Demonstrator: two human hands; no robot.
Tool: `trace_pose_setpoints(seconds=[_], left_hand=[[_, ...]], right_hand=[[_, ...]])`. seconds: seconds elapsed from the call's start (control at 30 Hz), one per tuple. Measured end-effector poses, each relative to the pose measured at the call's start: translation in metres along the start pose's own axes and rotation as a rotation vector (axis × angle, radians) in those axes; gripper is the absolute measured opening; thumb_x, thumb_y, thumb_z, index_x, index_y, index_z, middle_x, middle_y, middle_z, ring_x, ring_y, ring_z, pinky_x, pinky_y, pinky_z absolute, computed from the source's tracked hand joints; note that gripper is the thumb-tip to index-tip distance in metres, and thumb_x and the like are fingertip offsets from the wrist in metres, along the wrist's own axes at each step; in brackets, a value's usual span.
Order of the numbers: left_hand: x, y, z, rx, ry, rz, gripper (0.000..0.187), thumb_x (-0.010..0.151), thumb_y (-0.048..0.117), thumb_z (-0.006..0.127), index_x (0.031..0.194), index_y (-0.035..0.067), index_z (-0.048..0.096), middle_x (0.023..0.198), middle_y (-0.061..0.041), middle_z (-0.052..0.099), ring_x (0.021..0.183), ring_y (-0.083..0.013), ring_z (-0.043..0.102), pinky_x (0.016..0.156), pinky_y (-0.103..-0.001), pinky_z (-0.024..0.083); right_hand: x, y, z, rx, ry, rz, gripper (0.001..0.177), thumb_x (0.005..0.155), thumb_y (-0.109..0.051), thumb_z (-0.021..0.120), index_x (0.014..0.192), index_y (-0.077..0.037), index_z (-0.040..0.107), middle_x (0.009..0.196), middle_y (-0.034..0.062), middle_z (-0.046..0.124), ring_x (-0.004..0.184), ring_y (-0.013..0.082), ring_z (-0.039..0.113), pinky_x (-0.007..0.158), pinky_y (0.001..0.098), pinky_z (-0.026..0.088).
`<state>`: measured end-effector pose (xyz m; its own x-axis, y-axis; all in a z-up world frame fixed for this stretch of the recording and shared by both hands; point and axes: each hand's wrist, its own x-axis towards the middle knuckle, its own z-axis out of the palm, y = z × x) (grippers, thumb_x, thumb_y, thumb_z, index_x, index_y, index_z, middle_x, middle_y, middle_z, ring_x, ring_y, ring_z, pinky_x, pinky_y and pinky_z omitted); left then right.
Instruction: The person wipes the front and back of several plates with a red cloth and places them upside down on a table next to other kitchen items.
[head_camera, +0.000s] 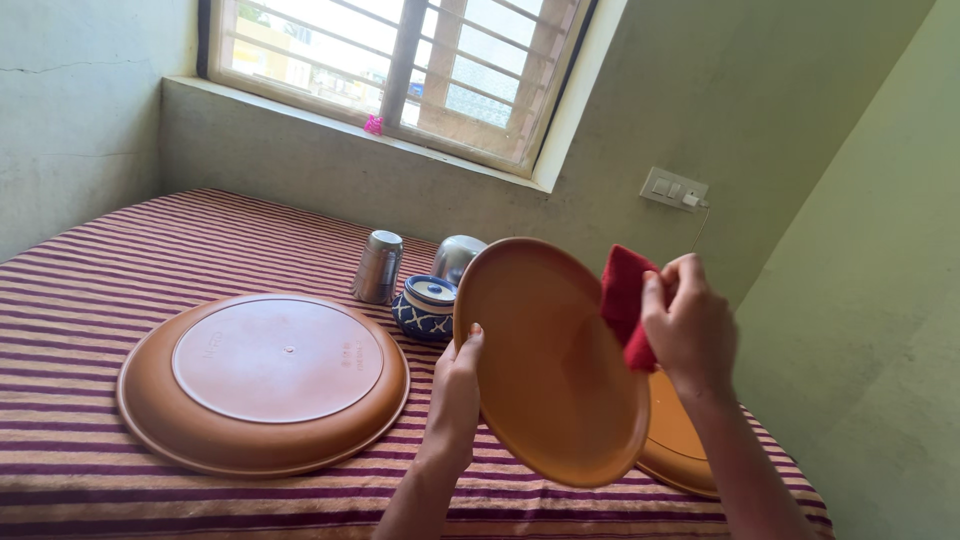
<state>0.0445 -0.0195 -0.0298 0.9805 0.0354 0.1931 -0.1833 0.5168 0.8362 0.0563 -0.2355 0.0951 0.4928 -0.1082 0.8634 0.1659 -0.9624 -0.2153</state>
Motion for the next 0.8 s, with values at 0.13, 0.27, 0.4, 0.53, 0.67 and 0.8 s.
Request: trace_pose_setpoints(seconds=[0.13, 0.27, 0.4, 0.53, 0.67, 0.8], left_hand=[[0.001, -0.004, 0.002, -0.033, -0.002, 0.066, 0.053, 0.102, 0.041, 0.042, 0.132, 0.002, 0.062, 0.112, -0.01, 0.068, 0.105, -0.0186, 0.06, 0.095, -0.035, 0.046], [0.0, -0.002, 0.003, -0.092, -0.009, 0.061, 0.053, 0.101, 0.04, 0.042, 0.134, 0.004, 0.061, 0.115, -0.009, 0.07, 0.108, -0.0171, 0.062, 0.096, -0.033, 0.047], [0.0, 0.002, -0.004, -0.153, 0.028, -0.009, 0.056, 0.1, 0.041, 0.043, 0.14, 0.004, 0.056, 0.126, -0.014, 0.066, 0.115, -0.0225, 0.062, 0.1, -0.036, 0.048], [0.003, 0.0, -0.007, -0.372, 0.022, -0.05, 0.06, 0.098, 0.041, 0.043, 0.147, 0.008, 0.046, 0.141, -0.014, 0.06, 0.129, -0.0238, 0.058, 0.106, -0.037, 0.047], [0.003, -0.007, -0.009, -0.308, -0.015, 0.017, 0.06, 0.098, 0.041, 0.044, 0.148, 0.008, 0.044, 0.141, -0.013, 0.059, 0.132, -0.024, 0.057, 0.107, -0.036, 0.046], [0.003, -0.012, -0.001, -0.193, -0.018, 0.026, 0.061, 0.099, 0.041, 0.044, 0.146, 0.001, 0.052, 0.138, -0.018, 0.064, 0.128, -0.0272, 0.058, 0.107, -0.037, 0.042]], right_hand=[[-0.006, -0.019, 0.01, 0.435, -0.436, -0.07, 0.022, 0.097, -0.027, 0.064, 0.098, -0.005, 0.06, 0.084, 0.0106, 0.066, 0.076, 0.0173, 0.064, 0.071, 0.0352, 0.054], [-0.032, -0.051, 0.016, 0.686, -0.875, -0.119, 0.033, 0.104, -0.035, 0.059, 0.112, -0.003, 0.063, 0.1, 0.0155, 0.067, 0.091, 0.017, 0.063, 0.081, 0.0324, 0.054], [-0.061, -0.075, 0.021, 0.796, -0.842, -0.261, 0.05, 0.097, -0.033, 0.062, 0.137, -0.006, 0.053, 0.133, 0.0174, 0.066, 0.127, 0.0212, 0.062, 0.107, 0.035, 0.048], [-0.088, -0.087, 0.039, 0.416, -0.55, -0.706, 0.066, 0.101, -0.032, 0.054, 0.16, -0.008, 0.035, 0.168, 0.017, 0.034, 0.159, 0.0302, 0.022, 0.126, 0.0459, 0.016], [-0.08, -0.083, 0.066, 0.163, -0.371, -0.681, 0.066, 0.1, -0.037, 0.047, 0.161, -0.016, 0.034, 0.169, 0.0128, 0.03, 0.157, 0.0303, 0.02, 0.125, 0.0496, 0.008], [-0.043, -0.078, 0.09, 0.081, -0.263, -0.445, 0.068, 0.098, -0.042, 0.05, 0.159, -0.018, 0.032, 0.168, 0.0128, 0.029, 0.155, 0.0307, 0.019, 0.122, 0.0516, 0.009]])
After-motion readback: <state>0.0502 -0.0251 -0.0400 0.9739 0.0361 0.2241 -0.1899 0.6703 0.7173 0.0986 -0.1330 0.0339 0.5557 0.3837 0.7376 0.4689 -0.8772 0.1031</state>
